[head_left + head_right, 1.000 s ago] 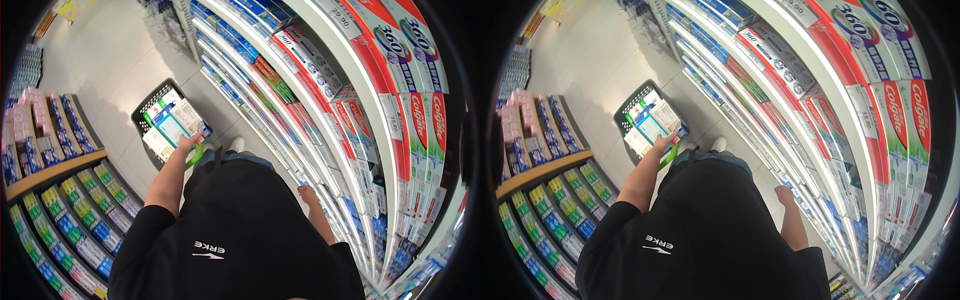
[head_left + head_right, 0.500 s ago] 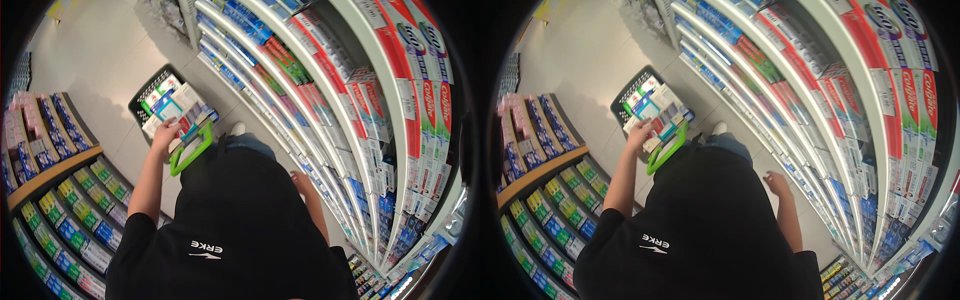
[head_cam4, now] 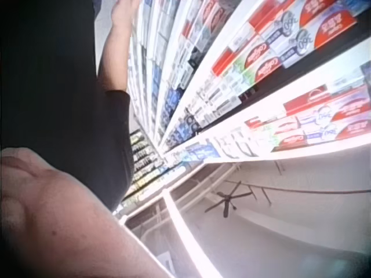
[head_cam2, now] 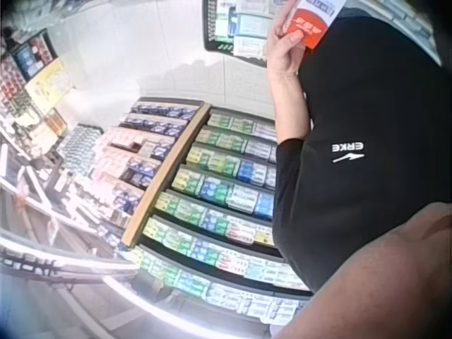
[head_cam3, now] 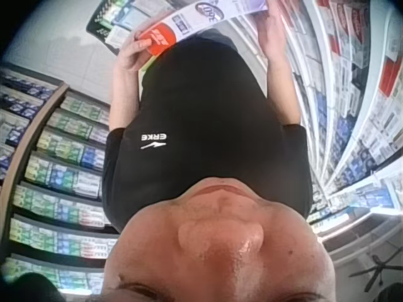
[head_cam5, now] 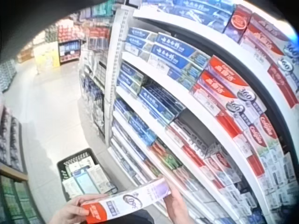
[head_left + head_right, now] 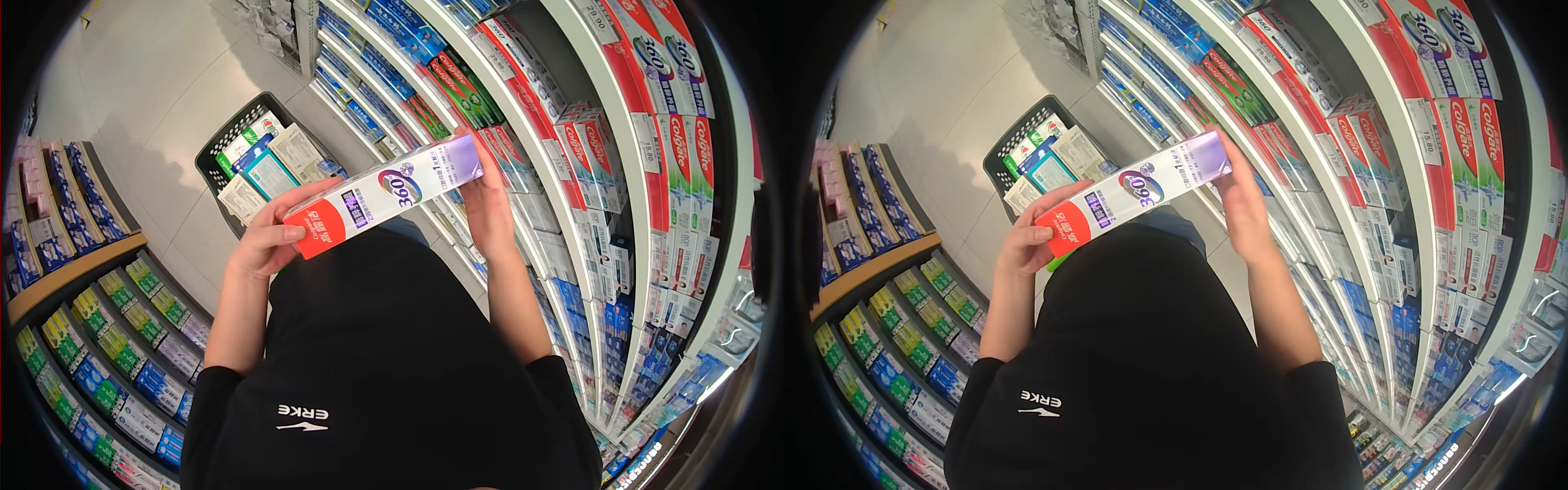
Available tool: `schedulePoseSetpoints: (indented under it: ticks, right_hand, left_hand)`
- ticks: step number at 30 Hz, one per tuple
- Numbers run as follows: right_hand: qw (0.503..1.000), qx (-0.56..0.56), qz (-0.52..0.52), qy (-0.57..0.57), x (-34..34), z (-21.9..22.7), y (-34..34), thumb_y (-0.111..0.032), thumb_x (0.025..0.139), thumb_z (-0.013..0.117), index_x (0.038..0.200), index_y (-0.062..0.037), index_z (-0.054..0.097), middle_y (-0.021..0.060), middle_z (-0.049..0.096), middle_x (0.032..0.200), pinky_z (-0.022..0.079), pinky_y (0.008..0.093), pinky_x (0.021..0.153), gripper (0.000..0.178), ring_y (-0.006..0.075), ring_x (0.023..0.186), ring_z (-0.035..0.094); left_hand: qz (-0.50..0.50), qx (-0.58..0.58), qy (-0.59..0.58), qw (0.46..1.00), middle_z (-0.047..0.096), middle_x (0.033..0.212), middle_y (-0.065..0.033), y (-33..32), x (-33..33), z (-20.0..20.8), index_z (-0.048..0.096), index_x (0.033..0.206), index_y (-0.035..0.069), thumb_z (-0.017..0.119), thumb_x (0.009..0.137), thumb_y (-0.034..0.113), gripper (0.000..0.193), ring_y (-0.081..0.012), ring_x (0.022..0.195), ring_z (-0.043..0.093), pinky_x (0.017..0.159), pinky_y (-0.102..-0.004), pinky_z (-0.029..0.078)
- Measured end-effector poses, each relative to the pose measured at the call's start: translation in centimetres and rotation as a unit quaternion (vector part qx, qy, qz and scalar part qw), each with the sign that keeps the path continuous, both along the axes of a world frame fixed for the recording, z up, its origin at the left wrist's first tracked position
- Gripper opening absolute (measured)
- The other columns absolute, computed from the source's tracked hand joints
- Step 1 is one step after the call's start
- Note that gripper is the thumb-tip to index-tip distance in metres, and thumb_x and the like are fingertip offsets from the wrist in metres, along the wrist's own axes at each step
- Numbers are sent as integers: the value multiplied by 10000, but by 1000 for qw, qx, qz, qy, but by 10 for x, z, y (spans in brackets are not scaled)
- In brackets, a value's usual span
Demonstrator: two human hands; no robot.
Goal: Select various toothpaste, sanitary pads, and toothbrushes from shelves and place them into a shopping basket.
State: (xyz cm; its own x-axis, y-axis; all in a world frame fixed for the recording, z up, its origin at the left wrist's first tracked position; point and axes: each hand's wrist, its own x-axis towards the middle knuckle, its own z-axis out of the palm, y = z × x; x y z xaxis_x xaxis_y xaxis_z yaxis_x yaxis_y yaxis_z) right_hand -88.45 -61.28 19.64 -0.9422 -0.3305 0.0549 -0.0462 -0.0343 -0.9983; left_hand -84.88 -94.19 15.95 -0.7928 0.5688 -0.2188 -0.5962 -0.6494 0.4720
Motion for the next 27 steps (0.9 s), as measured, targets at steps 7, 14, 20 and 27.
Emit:
schedulePoseSetpoints:
  ticks: [7,14,20,27]
  right_hand:
    - [953,30,-170,-248,12,10,-18,-547,1084,346,1559,-38,325,192,476,1517,410,474,1113,696,327,1383,484]
    - [920,-187,-102,-329,24,32,-70,-478,1090,389,1488,-55,384,209,546,1424,450,521,1107,581,343,1312,550]
    - [938,-157,-104,-290,4,31,-56,-379,985,549,1501,-52,375,276,487,1493,545,483,1002,636,381,1188,640]
    - [965,-101,-134,-203,-21,43,-11,-187,984,605,1472,-16,405,171,602,1349,535,408,973,555,312,1208,636]
  left_hand:
    - [61,-309,233,920,576,1450,-130,15,12,40,448,1500,-3,783,756,-10,815,-180,1350,536,1116,-316,396]
    - [86,-496,546,670,603,1431,-106,48,-2,61,541,1419,87,835,742,69,739,-271,1257,637,965,-354,569]
    - [50,-429,636,639,614,1413,-111,56,-19,72,512,1455,93,793,832,168,688,-301,1257,630,984,-388,555]
    - [52,-608,291,737,699,1222,-213,35,-13,-41,467,1427,34,732,932,261,606,-380,1133,678,953,-430,529]
